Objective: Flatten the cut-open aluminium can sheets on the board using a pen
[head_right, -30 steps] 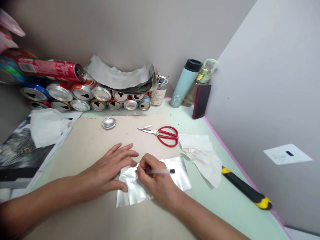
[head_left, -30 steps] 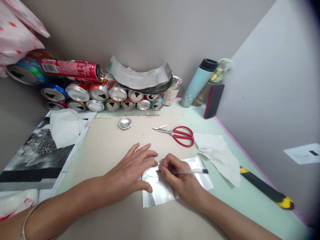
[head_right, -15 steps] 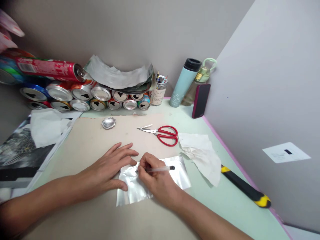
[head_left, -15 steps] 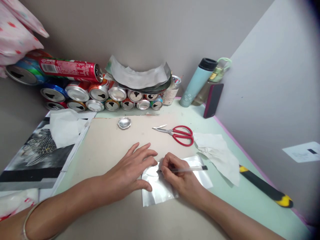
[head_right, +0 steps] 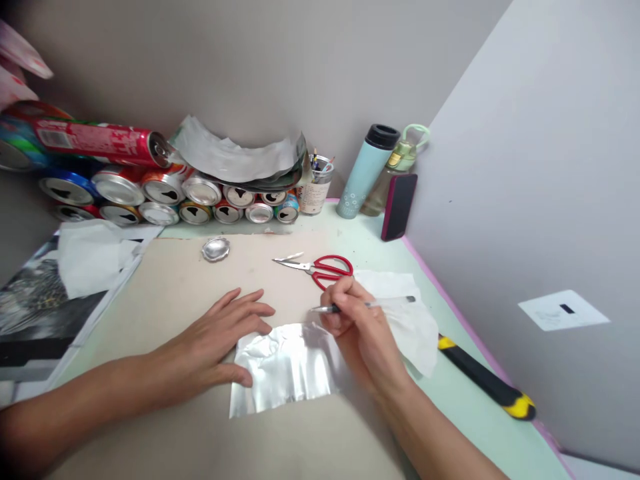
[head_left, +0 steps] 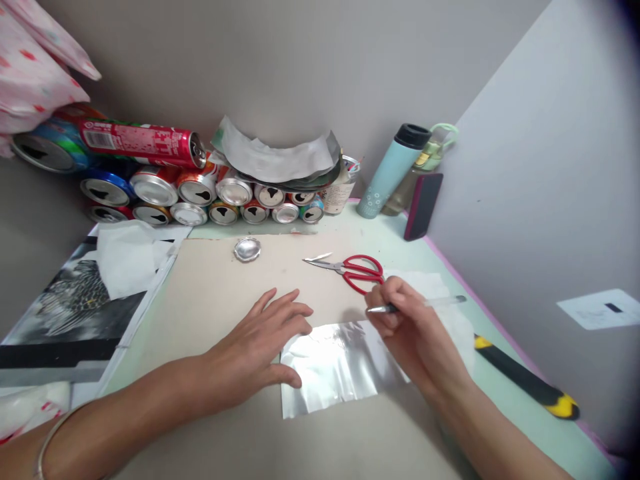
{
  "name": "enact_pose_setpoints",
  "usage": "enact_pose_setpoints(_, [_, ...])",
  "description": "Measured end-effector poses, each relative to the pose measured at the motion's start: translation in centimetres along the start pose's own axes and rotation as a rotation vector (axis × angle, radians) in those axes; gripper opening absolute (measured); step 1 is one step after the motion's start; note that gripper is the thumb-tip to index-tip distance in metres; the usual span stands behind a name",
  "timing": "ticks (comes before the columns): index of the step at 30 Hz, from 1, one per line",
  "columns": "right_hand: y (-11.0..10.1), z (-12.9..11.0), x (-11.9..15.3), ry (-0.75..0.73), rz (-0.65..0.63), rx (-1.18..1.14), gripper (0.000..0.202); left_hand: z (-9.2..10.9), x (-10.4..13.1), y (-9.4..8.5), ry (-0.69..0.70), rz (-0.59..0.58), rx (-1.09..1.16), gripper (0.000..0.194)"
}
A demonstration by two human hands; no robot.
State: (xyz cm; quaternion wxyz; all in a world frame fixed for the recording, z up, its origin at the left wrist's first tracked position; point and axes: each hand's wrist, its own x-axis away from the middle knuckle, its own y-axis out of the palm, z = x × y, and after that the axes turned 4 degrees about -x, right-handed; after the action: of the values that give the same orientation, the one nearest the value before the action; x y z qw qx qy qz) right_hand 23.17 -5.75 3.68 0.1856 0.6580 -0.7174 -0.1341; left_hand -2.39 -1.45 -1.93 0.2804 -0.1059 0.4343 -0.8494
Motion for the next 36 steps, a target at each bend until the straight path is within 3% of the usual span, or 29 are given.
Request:
enact_pose_setpoints(8, [-1.8, -5.9, 1.2, -0.404, 0.195, 0.15, 0.015, 0.4, 0.0, -0.6, -0.024, -0.031, 0.015, 0.056])
enact_pose_setpoints(12, [-2.5, -7.6, 3.0, -0.501, 0.252, 0.254, 0.01, 0.5, -0.1, -1.1, -0.041, -0.052, 0.008, 0.056])
enact_pose_setpoints(16, [-4.7, -8.5, 4.1, -0.529, 0.329, 0.314, 0.009, 0.5, 0.0, -1.2, -0.026, -0.043, 0.03, 0.048])
enact_pose_setpoints(19, [-7.1, -8.7, 4.2, -0.557, 0.37, 0.455, 0.015, 0.3, -0.1, -1.0, -0.017, 0.009, 0.049, 0.034])
enact_pose_setpoints(22, [-9.2, -8.0, 3.7, -0.573, 0.432, 0.726, 0.019, 0.1, -0.3, -0.8, -0.06, 0.16, 0.075, 0.018])
enact_pose_setpoints(24, [-10.3, -6.8, 3.1, -0.503, 0.371, 0.955, 0.024, 0.1, -0.3, -0.8, -0.056, 0.242, 0.102, 0.018])
enact_pose_setpoints(25, [-10.8, -6.1, 2.6, -0.5, 0.299, 1.25, 0.028, 0.1, -0.3, -0.8, -0.043, 0.265, 0.119, 0.018])
enact_pose_setpoints(29, [-12.6, -3.9, 1.0, -0.518, 0.252, 1.473, 0.024, 0.8, -0.1, -0.7, -0.014, 0.232, 0.113, 0.008])
enact_pose_setpoints(31, [-13.5, -3.8, 0.6, -0.544, 0.312, 1.526, 0.02, 1.3, 0.0, -0.7, -0.028, 0.193, 0.049, 0.018])
enact_pose_setpoints(36, [-13.8, -6.6, 1.2, -0.707, 0.654, 1.541, 0.023, 2.0, 0.0, -1.1, -0.098, 0.085, -0.048, 0.041])
